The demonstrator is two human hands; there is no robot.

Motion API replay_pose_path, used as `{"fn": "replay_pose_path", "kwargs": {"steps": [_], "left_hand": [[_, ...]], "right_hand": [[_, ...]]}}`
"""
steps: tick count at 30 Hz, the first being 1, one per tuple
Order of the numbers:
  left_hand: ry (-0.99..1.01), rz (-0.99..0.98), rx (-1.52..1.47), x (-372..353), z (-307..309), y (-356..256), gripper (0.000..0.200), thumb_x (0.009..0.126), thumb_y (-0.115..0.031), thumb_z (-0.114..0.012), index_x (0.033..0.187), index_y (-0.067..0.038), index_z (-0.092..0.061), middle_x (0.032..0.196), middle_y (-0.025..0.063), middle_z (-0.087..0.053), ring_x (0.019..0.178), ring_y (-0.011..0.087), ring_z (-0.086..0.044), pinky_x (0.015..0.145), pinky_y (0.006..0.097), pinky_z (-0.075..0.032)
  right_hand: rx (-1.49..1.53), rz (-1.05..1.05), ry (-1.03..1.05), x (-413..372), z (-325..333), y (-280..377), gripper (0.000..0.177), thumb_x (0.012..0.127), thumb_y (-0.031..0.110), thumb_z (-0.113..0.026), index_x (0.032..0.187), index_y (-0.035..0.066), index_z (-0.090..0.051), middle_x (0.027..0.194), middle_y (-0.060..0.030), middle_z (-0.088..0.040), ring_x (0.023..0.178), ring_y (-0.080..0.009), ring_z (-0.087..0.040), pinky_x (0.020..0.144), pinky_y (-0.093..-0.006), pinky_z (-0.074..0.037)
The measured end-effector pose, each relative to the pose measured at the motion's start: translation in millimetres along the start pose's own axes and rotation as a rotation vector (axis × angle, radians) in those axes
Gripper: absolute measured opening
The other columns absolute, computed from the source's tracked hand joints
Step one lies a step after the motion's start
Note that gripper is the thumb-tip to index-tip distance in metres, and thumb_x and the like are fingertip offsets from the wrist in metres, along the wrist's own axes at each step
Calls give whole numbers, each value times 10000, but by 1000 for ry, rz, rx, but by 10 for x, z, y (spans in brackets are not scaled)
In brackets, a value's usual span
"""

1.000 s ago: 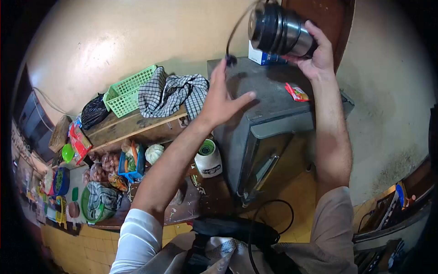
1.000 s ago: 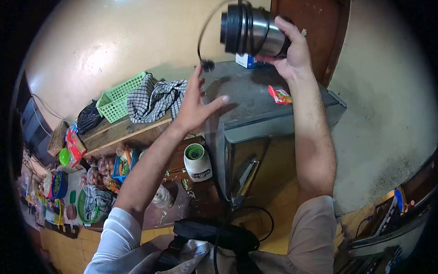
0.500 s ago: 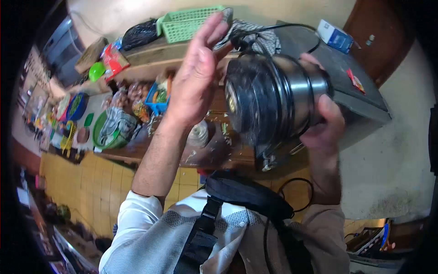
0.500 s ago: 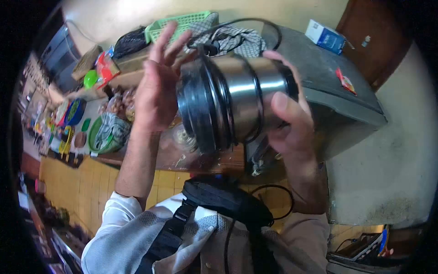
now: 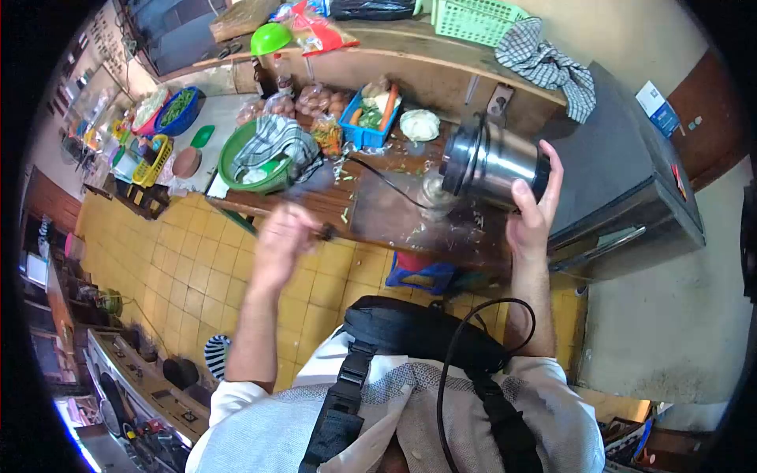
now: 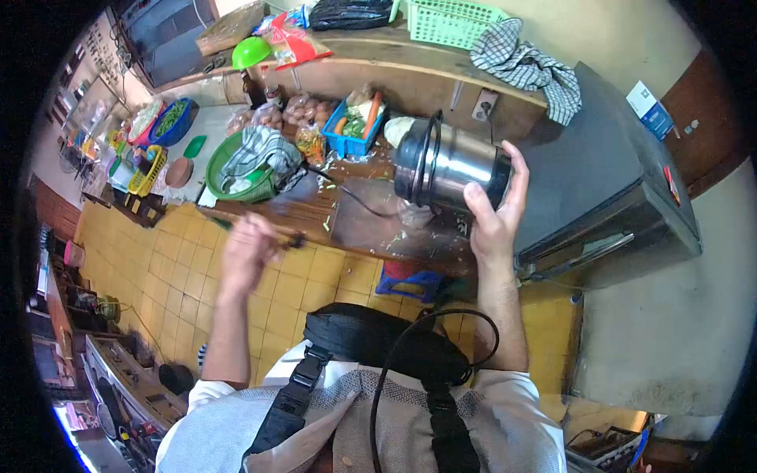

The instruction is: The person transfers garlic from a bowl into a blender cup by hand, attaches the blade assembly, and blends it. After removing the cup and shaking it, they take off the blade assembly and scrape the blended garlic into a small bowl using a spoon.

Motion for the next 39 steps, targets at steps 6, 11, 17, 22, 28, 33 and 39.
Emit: {"fn": "replay_pose_path", "kwargs": {"steps": [6,11,17,22,28,33,39], "left_hand": [[-408,-145,291,143,1617,-626,264,1042,-291,-445,1078,-76,-594,663,-74,-365,544,29,-304,498,188,-278],[-551,218,-100,-148,2012,-156,313,1016,-302,-500,1235,-89,-566,699,-82,-368,569,27,-327,453,185,-269],[-906,-120,879,-769,3637,-269,318,999,-275,-514,1199,-55,-627,730,-61,-458,580,23,-382,464,189,-289],[-492,-431,-528,-1389,3658,-1296,136,1029,-112,-412,1067,-15,-499,652,-20,-283,529,101,-276,466,251,-266],[-1242,-912,-217,-1825,2884,-2395,207,991,-67,-377,788,-101,-393,633,5,-312,540,130,-309,480,275,-265],[-655,-967,-395,-2219,2766,-3034,205,960,-30,-435,776,-69,-353,673,13,-298,604,140,-313,542,283,-272],[-1008,-534,231,-1646,1641,-2433,370,998,-119,-496,1345,-2,-442,956,12,-475,683,62,-382,552,202,-317]], "right_hand": [[298,-507,102,-842,-77,-550,682,768,222,-676,1387,68,-436,1300,-117,-520,1191,-248,-508,1056,-395,-366],[824,-695,-19,-1044,-369,-704,631,918,500,-449,1426,127,-427,1398,-106,-493,1316,-298,-444,1093,-505,-353],[205,-538,-42,-572,134,-867,544,871,202,-655,1368,130,-446,1238,-116,-540,1110,-246,-563,941,-407,-482],[-537,-162,317,14,172,-1360,767,657,247,-850,1316,79,-495,1124,-132,-581,1016,-247,-588,916,-351,-476],[-778,11,905,304,-705,-2209,781,616,372,-824,1320,230,-516,1099,-239,-506,997,-429,-577,880,-463,-497],[-869,61,1292,337,-1064,-2836,742,642,320,-795,1318,284,-491,1184,-235,-460,1064,-442,-548,908,-485,-492],[-586,-43,1359,526,-1166,-3169,783,551,252,-825,1272,206,-523,1108,-182,-513,1086,-383,-538,928,-421,-469]]}}
Point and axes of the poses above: each hand's wrist, its own x-axis towards the middle knuckle, its own z-axis out of the back of the hand, y = z × x, the point moved 5 cm from there along x, towards the middle knuckle
